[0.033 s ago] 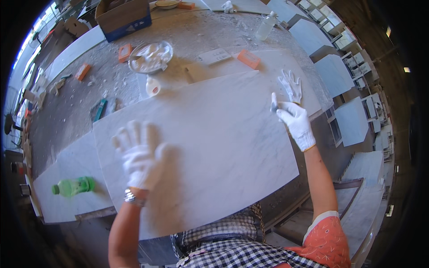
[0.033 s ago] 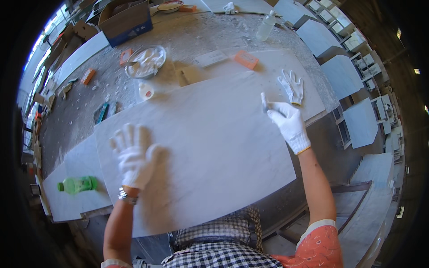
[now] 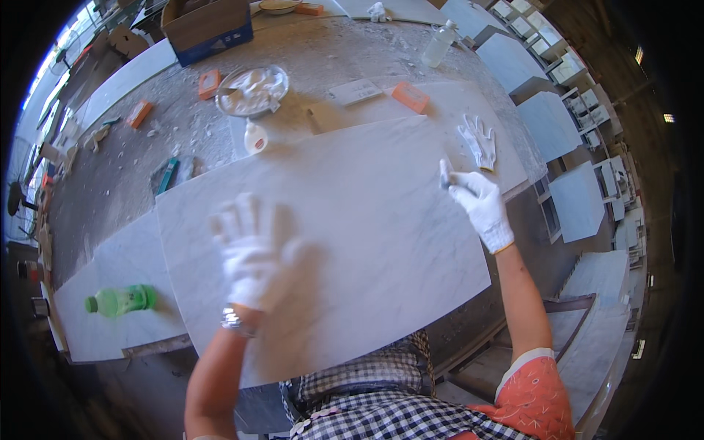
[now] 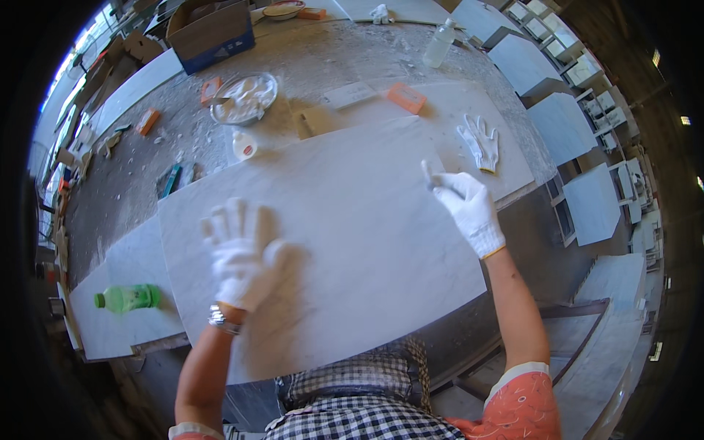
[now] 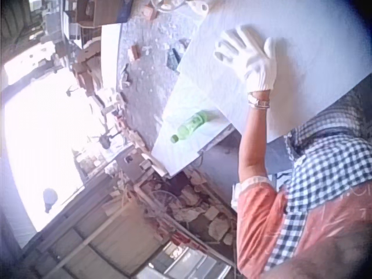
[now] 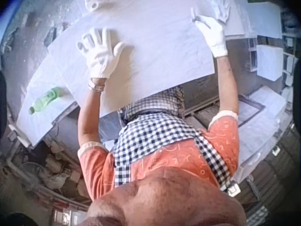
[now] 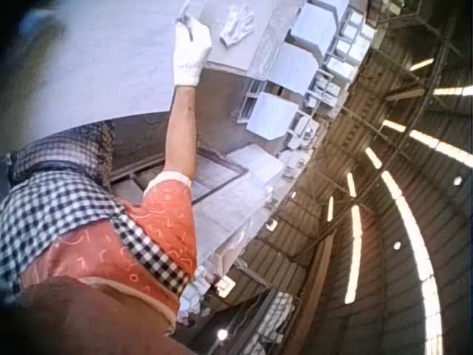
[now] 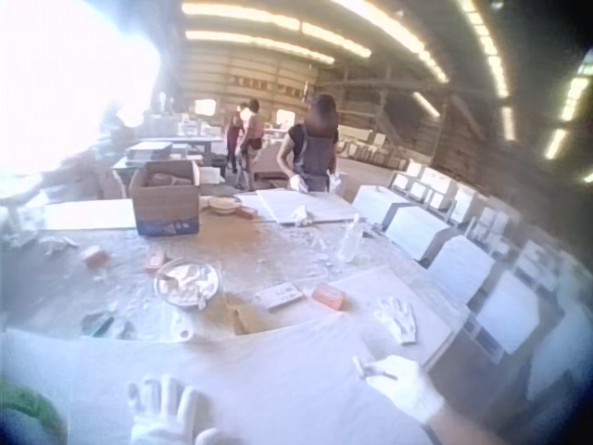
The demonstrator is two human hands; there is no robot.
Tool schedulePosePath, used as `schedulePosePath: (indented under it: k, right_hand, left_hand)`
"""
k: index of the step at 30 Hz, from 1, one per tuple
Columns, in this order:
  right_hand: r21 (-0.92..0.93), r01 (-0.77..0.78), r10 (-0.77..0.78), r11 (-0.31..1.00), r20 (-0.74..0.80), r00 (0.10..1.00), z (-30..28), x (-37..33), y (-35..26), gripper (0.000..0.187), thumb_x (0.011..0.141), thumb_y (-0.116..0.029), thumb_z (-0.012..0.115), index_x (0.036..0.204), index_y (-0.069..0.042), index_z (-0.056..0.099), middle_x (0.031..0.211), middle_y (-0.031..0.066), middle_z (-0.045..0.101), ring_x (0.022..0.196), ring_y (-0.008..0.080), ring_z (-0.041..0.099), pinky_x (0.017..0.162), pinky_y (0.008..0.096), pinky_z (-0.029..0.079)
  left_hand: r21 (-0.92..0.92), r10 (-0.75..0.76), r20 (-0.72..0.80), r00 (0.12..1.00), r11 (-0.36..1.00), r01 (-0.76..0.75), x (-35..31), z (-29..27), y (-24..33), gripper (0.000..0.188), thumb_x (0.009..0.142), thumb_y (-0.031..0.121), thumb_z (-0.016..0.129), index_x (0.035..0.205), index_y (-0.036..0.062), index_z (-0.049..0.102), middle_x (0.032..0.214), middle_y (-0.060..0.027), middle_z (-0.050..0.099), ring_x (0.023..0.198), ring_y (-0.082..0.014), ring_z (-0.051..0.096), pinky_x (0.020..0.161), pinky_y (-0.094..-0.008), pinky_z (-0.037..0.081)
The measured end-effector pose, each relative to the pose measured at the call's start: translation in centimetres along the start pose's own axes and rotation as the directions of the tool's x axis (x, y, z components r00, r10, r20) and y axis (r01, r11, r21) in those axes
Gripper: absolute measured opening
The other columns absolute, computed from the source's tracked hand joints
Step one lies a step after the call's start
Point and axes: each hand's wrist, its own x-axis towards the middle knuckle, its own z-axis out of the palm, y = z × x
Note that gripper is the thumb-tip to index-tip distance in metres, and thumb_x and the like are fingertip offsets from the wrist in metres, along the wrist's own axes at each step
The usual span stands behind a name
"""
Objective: The person scrapes a white stone slab with a metal scraper, then wipes it with a cloth. They repeat the scraping and wiping on the same slab, then carry it to a nearby rack and place it on a stack of similar slabs. The person returns to the table and picks up another slab to continue the process.
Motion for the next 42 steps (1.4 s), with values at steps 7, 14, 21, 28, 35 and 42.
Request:
schedulePosePath:
  k: [7, 14, 21, 28, 35, 42]
  right_hand:
    - [-0.324, 0.634, -0.571, 0.703, 0.274, 0.774, 3.5, -4.8, -4.0, 0.024, 0.082, 0.004, 0.076, 0.102, -0.009, 0.080, 0.087, 0.0077, 0.070, 0.078, 0.0224, 0.066, 0.075, 0.0337, 0.051]
    - [-0.548, 0.668, -0.577, 0.504, 0.362, 0.732, 3.3, -7.4, -3.9, 0.038, 0.079, -0.003, 0.070, 0.114, -0.014, 0.077, 0.121, 0.0131, 0.069, 0.106, 0.0319, 0.067, 0.084, 0.0368, 0.056]
    - [-0.458, 0.334, -0.253, 0.824, 0.229, 0.940, 5.1, -11.2, -5.6, 0.039, 0.089, -0.035, 0.077, 0.121, -0.014, 0.070, 0.097, 0.0099, 0.064, 0.086, 0.0303, 0.068, 0.072, 0.0428, 0.056]
    - [-0.385, 0.399, -0.345, 0.833, 0.202, 0.916, 8.7, -10.6, -7.8, 0.026, 0.087, -0.007, 0.079, 0.112, -0.007, 0.075, 0.094, 0.0108, 0.072, 0.087, 0.0289, 0.071, 0.076, 0.0380, 0.057]
    - [-0.305, 0.666, -0.518, 0.681, 0.442, 0.732, 13.2, -11.0, -10.5, 0.030, 0.083, -0.008, 0.079, 0.112, -0.014, 0.078, 0.089, 0.0072, 0.068, 0.085, 0.0273, 0.066, 0.077, 0.0391, 0.055]
    - [-0.355, 0.645, -0.515, 0.676, 0.398, 0.759, 13.4, -11.0, -10.7, 0.027, 0.084, -0.008, 0.075, 0.111, -0.014, 0.077, 0.089, 0.0059, 0.064, 0.083, 0.0263, 0.065, 0.073, 0.0402, 0.054]
  left_hand:
    - [-0.670, 0.913, -0.010, 0.407, 0.296, -0.681, -8.4, -1.4, 16.6, 0.081, 0.093, 0.066, 0.058, 0.154, 0.0136, 0.051, 0.163, -0.0181, 0.042, 0.158, -0.0400, 0.023, 0.129, -0.0603, 0.011]
    - [-0.437, 0.434, 0.124, 0.892, 0.831, -0.343, -10.1, -2.4, 2.7, 0.081, 0.089, 0.064, 0.066, 0.150, 0.0127, 0.051, 0.159, -0.0173, 0.045, 0.152, -0.0410, 0.034, 0.123, -0.0648, 0.020]
    - [0.053, -0.403, 0.138, 0.905, 0.915, 0.400, -11.0, -2.4, -10.4, 0.075, 0.102, 0.050, 0.057, 0.162, 0.0095, 0.037, 0.171, -0.0213, 0.026, 0.156, -0.0488, 0.021, 0.127, -0.0618, 0.001]
    - [-0.053, -0.374, 0.067, 0.925, 0.924, 0.378, -10.7, -1.3, -11.7, 0.076, 0.102, 0.052, 0.057, 0.162, 0.0096, 0.036, 0.169, -0.0240, 0.029, 0.154, -0.0483, 0.026, 0.128, -0.0587, 0.004]
    - [-0.224, -0.409, -0.006, 0.913, 0.890, 0.397, -8.5, -0.2, -13.2, 0.077, 0.101, 0.053, 0.060, 0.161, 0.0097, 0.037, 0.161, -0.0235, 0.041, 0.150, -0.0396, 0.037, 0.126, -0.0606, 0.014]
    - [-0.329, -0.411, 0.023, 0.912, 0.858, 0.395, -8.5, -0.1, -13.3, 0.080, 0.102, 0.055, 0.058, 0.162, 0.0067, 0.035, 0.162, -0.0225, 0.041, 0.152, -0.0385, 0.036, 0.127, -0.0579, 0.015]
